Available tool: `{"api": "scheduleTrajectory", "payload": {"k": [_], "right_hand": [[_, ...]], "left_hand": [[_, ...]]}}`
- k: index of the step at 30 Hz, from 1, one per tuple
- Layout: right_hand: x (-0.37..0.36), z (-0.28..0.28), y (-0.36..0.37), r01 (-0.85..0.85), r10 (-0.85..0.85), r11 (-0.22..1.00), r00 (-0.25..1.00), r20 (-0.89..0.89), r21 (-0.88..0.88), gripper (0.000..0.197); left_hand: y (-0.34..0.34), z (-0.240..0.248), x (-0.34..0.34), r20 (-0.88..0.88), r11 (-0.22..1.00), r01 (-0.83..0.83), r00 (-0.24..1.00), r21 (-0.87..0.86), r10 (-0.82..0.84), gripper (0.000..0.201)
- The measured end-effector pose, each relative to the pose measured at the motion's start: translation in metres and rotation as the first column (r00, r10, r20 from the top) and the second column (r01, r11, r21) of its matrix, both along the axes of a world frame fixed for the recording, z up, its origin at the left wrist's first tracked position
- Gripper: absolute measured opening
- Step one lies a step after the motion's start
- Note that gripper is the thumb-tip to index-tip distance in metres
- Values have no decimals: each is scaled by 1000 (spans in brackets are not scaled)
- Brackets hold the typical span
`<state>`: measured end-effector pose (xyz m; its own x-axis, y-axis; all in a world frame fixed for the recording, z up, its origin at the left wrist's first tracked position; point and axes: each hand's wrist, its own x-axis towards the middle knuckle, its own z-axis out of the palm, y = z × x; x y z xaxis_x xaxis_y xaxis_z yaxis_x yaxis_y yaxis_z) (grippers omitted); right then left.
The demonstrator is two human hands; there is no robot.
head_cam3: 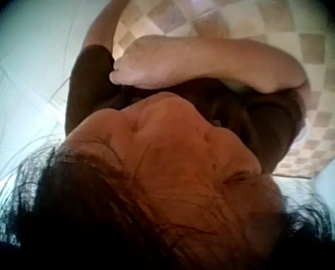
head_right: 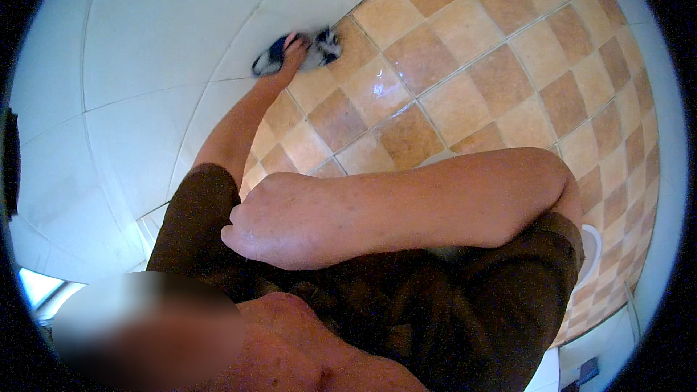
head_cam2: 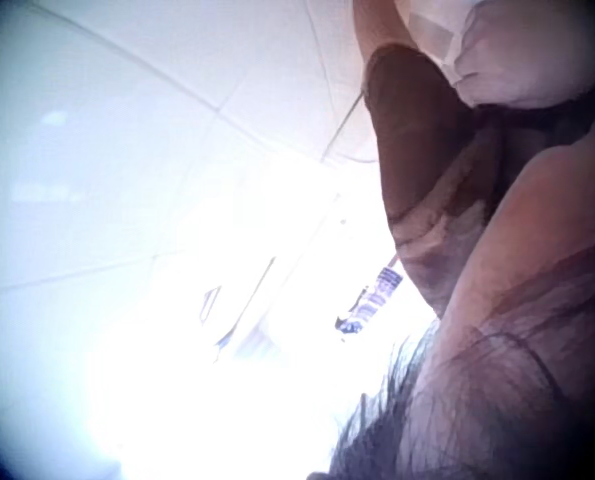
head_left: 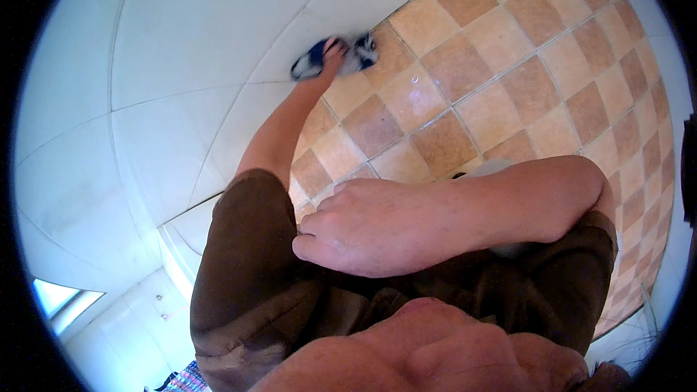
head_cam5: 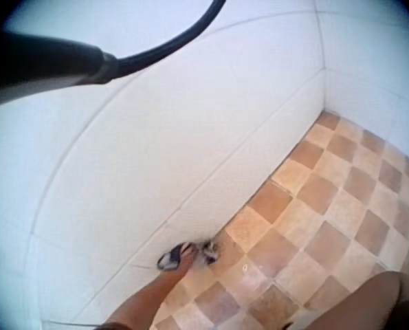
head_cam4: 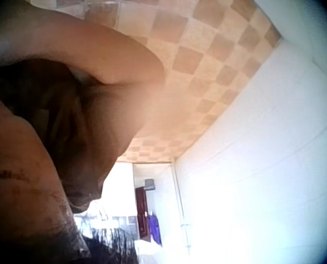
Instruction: The person cleans a bathroom using a cloth and a bucket of water. They wipe the white tiled walls and the floor, then wring the cloth in the bucket. The person also cleans the glass shower door and the metal handle. The task involves repetitive wiping motions and periodic cloth wringing.
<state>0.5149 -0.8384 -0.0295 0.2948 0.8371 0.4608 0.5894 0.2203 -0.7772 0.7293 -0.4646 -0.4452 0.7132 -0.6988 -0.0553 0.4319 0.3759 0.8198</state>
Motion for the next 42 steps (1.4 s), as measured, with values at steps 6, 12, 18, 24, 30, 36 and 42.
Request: {"api": "scheduleTrajectory", "payload": {"k": [6, 12, 18, 24, 30, 36, 42], "right_hand": [[0, 6, -2, -3, 5, 996, 1000, 24, -92, 15], [9, 6, 14, -48, 42, 992, 998, -56, -118, 17], [62, -42, 14, 91, -242, 910, 908, -342, -404, 46], [73, -181, 38, 398, -472, 859, 370, -800, -322, 66], [55, -253, 73, 418, 171, 906, -216, -961, 67, 50], [103, -279, 58, 425, 83, 894, -475, -876, -145, 40], [263, -288, -102, 895, -157, 404, -137, -978, -191, 29]], "left_hand": [[129, 123, -158, 368, -247, -484, 842, 840, -395, 30], [84, 246, -171, -171, -622, -208, 854, 755, -492, 36], [7, 316, -162, 104, 307, -221, 929, 925, 357, 31], [-107, 334, -163, 61, 630, -455, 837, 630, 544, 39], [-139, 331, -137, 117, -5, -151, 787, 989, -605, 43], [-76, 450, -73, 328, -3, -994, 38, 107, -944, 69], [-16, 576, -42, 71, 75, -947, -102, -313, -992, 67]]}}
